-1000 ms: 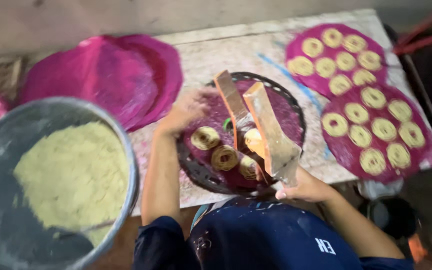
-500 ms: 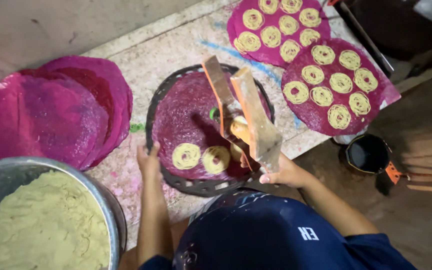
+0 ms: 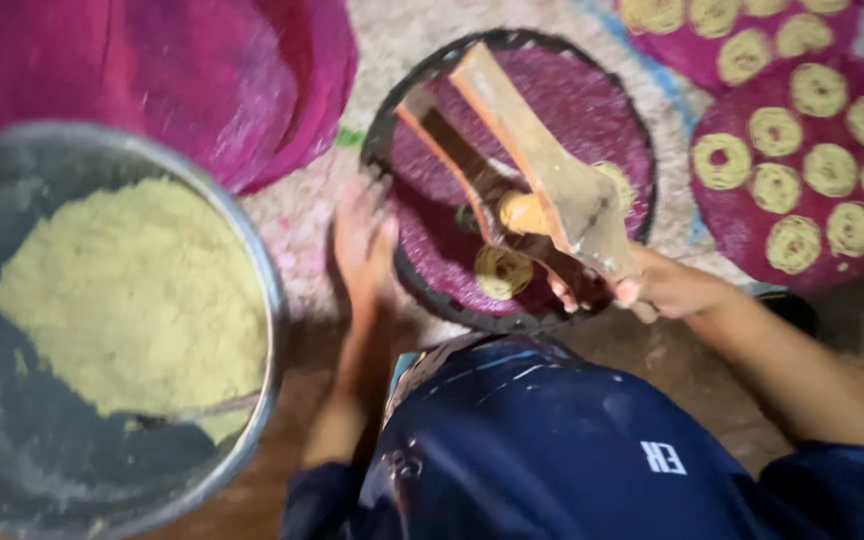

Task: The person uses a wooden dough press to extrude yellow dough into spiral shapes onto a pink cloth-lined tray. They repeatedly refill the press from a metal bowl and arrange the formed spirals on the tray.

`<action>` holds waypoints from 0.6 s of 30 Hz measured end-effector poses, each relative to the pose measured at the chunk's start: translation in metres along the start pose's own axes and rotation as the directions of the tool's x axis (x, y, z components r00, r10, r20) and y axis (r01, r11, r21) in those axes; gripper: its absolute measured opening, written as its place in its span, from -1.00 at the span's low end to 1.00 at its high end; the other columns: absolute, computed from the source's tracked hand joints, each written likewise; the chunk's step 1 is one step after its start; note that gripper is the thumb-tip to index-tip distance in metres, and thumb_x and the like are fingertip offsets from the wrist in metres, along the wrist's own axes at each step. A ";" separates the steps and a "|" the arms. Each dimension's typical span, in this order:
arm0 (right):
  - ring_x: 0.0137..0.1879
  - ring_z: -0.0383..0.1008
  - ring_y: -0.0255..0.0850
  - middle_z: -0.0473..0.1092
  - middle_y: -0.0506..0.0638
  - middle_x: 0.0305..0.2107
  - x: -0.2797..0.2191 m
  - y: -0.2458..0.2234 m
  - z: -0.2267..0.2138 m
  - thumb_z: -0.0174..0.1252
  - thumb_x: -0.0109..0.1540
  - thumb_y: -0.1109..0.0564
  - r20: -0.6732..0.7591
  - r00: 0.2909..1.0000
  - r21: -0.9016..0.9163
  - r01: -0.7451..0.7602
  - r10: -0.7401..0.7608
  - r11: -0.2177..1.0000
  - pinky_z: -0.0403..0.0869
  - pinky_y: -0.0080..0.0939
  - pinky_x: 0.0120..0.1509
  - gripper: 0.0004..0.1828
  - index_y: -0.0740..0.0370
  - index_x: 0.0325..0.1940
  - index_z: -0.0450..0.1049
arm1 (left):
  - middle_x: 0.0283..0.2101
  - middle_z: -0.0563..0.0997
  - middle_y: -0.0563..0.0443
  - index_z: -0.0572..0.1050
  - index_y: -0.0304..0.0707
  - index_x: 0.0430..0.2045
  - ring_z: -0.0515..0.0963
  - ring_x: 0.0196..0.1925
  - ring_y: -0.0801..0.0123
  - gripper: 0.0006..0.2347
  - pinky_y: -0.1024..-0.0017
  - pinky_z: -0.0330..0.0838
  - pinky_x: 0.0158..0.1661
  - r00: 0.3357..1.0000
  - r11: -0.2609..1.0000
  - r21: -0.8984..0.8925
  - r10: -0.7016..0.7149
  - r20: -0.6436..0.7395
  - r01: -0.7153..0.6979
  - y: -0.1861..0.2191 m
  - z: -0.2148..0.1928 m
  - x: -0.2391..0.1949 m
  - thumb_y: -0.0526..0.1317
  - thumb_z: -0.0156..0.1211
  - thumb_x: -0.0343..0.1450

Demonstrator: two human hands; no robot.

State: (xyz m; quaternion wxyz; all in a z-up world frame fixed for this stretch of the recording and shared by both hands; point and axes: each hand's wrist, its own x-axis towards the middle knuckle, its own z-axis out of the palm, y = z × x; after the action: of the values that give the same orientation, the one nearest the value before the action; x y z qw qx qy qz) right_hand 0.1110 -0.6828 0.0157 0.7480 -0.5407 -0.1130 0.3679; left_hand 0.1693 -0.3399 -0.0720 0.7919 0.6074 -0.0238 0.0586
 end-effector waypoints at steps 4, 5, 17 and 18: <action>0.16 0.50 -0.05 0.45 0.25 0.07 0.017 0.001 0.007 0.02 0.25 -0.50 0.250 0.927 0.172 -0.328 0.281 0.929 0.45 -0.04 0.27 -0.03 0.42 0.35 0.26 | 0.34 0.38 -0.41 0.19 -0.43 0.36 0.36 0.39 -0.18 -0.36 -0.04 0.18 0.43 0.868 0.314 -0.811 -0.120 0.481 0.493 0.037 0.022 0.058 0.17 0.00 0.55; 0.18 0.48 -0.04 0.44 0.27 0.08 0.016 0.002 0.006 -0.01 0.27 -0.48 0.262 0.925 0.190 -0.330 0.276 0.925 0.44 -0.03 0.27 -0.05 0.38 0.38 0.20 | 0.41 0.34 -0.43 0.19 -0.33 0.43 0.33 0.45 -0.16 -0.34 -0.01 0.14 0.49 0.853 0.378 -0.787 -0.016 0.521 0.488 0.043 0.029 0.062 0.21 -0.01 0.55; -0.56 0.37 -0.28 0.34 -0.09 -0.69 -0.058 0.009 -0.097 -0.30 0.22 -0.57 0.115 0.787 -0.341 -0.542 0.606 0.768 0.32 -0.26 -0.48 -0.13 0.30 -0.22 0.45 | 0.49 0.22 -0.08 0.20 0.11 0.37 0.18 0.58 0.06 -0.26 0.00 0.13 0.44 0.663 0.389 -0.802 0.455 0.595 0.453 0.108 0.061 0.080 0.11 0.31 0.23; -0.62 0.36 -0.30 0.33 -0.11 -0.76 -0.059 0.013 -0.098 -0.32 0.22 -0.58 0.146 0.797 -0.371 -0.505 0.586 0.780 0.31 -0.28 -0.54 -0.11 0.29 -0.27 0.48 | 0.39 0.29 -0.08 0.25 0.08 0.31 0.24 0.51 0.09 -0.31 0.04 0.18 0.40 0.663 0.380 -0.813 0.473 0.581 0.442 0.109 0.063 0.080 0.08 0.28 0.23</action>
State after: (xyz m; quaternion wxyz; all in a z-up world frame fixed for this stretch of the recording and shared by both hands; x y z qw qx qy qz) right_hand 0.1194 -0.7913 -0.0208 0.4917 -0.6098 -0.1016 0.6133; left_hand 0.2378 -0.3679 0.0582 0.8995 0.0214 -0.3814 -0.2118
